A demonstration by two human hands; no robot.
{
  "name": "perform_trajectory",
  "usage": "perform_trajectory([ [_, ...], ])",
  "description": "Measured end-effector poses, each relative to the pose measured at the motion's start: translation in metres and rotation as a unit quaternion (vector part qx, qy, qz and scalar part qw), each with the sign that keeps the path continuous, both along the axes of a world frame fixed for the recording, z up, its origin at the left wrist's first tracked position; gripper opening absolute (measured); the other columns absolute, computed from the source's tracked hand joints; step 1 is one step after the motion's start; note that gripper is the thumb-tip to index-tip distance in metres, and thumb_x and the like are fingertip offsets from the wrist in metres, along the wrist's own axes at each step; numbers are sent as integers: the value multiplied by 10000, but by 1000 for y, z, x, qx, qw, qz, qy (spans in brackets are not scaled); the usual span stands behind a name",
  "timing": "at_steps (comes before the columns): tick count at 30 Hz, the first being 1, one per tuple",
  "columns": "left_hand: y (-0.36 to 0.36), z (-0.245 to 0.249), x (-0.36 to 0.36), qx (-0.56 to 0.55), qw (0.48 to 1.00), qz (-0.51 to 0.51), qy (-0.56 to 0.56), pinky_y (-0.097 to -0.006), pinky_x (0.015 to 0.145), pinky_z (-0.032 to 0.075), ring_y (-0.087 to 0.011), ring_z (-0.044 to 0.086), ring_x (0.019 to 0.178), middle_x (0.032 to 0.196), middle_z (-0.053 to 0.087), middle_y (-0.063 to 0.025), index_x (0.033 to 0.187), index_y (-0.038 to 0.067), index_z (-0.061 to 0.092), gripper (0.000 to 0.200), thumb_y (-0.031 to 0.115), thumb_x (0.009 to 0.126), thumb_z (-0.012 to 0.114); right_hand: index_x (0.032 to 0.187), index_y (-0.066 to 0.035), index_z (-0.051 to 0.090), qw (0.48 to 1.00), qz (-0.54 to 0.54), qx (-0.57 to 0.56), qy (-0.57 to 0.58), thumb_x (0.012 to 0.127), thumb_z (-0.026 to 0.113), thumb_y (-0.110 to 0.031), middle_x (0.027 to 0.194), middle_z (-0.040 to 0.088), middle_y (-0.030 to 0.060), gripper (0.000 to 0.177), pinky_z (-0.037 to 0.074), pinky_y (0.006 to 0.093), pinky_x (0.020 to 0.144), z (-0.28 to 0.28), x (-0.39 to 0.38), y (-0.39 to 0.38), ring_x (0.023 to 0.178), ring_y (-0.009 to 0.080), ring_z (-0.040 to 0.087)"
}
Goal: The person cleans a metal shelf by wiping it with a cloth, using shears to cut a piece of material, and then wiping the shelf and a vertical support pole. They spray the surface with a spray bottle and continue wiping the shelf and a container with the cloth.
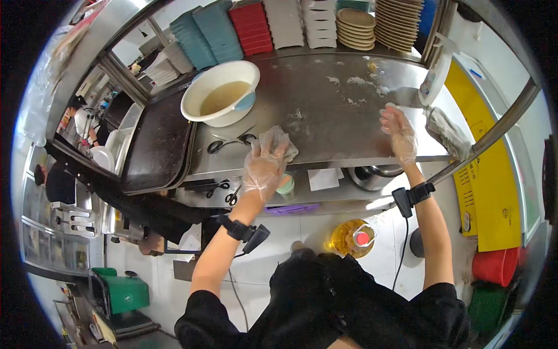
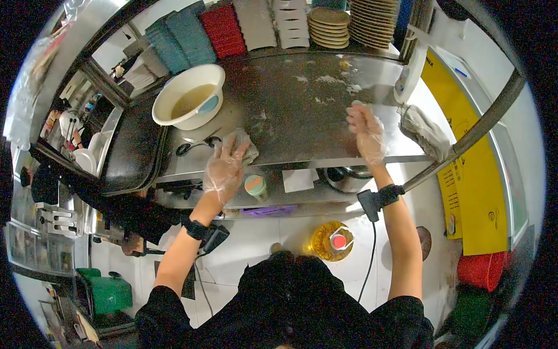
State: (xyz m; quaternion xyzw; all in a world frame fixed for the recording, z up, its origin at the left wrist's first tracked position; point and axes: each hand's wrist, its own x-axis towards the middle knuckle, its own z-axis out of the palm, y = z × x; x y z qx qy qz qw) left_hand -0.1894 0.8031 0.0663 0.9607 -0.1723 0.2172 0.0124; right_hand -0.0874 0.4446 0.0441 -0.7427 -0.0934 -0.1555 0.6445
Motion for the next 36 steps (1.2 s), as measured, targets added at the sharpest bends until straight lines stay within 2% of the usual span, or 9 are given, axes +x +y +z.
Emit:
perform_trajectory([
  [9, -45, 5, 79, 113, 981, 4, 161, -414, 917, 542, -372, 601, 1158, 1348, 537, -168, 1419, 133, 450, 526, 104, 897, 512, 1190, -93, 624, 952, -132, -242, -132, 977, 598, -235, 1063, 704, 140, 257, 526, 348, 829, -6, 26, -14, 970, 282, 691],
  [10, -31, -18, 105, 145, 984, 27, 95, -378, 885, 546, -324, 641, 1077, 1222, 603, -158, 1216, 115, 635, 399, 55, 832, 542, 1177, -99, 629, 951, -116, -254, -132, 966, 602, -225, 1087, 702, 139, 247, 532, 360, 827, -9, 28, -13, 989, 305, 686],
  [12, -43, 66, 74, 186, 974, 68, 107, -368, 875, 547, -316, 637, 1096, 1196, 635, -139, 1159, 112, 668, 347, 60, 850, 518, 1167, -108, 629, 943, -124, -261, -165, 963, 581, -234, 1076, 701, 132, 245, 538, 405, 806, -17, 34, -14, 961, 330, 677],
  [17, -15, 9, 153, -58, 985, -30, 158, -359, 928, 528, -293, 632, 1122, 1227, 629, -150, 1144, 120, 678, 375, 10, 804, 564, 1216, -142, 610, 877, -149, -411, -199, 956, 561, -277, 1126, 675, 134, 298, 526, 453, 775, -2, 18, -8, 928, 348, 662],
  [21, -25, 20, 79, 215, 955, -101, 175, -389, 946, 535, -307, 606, 1168, 1403, 508, -181, 1447, 124, 409, 674, 7, 794, 526, 1237, -151, 600, 880, -142, -414, -185, 953, 568, -270, 1155, 666, 135, 310, 526, 448, 785, 1, 14, -5, 958, 347, 657],
  [28, -28, 47, 100, 125, 975, -70, 172, -396, 857, 548, -331, 630, 1056, 1206, 620, -177, 1282, 102, 554, 462, 32, 826, 542, 1232, -152, 605, 900, -106, -379, -189, 950, 578, -272, 1157, 668, 108, 307, 530, 444, 777, -3, 11, -2, 948, 332, 662],
  [30, -16, 21, 143, -286, 927, -157, 184, -373, 811, 551, -321, 665, 992, 1045, 660, -158, 978, 70, 676, 168, 43, 828, 603, 1227, -154, 608, 899, -109, -381, -188, 950, 579, -275, 1163, 669, 103, 304, 530, 443, 776, -3, 10, -3, 948, 328, 664],
  [31, -10, 20, 162, 15, 990, -135, 43, -339, 785, 537, -302, 668, 930, 987, 652, -161, 988, 49, 647, 134, 74, 884, 568, 1223, -155, 614, 896, -112, -393, -173, 947, 582, -276, 1165, 669, 101, 302, 531, 439, 783, -3, 9, -3, 949, 325, 664],
  [36, 5, -11, 209, 154, 964, -64, 207, -384, 853, 544, -313, 635, 1047, 1116, 645, -129, 1284, 86, 569, 484, 26, 804, 585, 1198, -153, 635, 889, -136, -395, -185, 941, 590, -278, 1157, 671, 96, 290, 529, 429, 798, -2, 10, -3, 959, 316, 663],
])
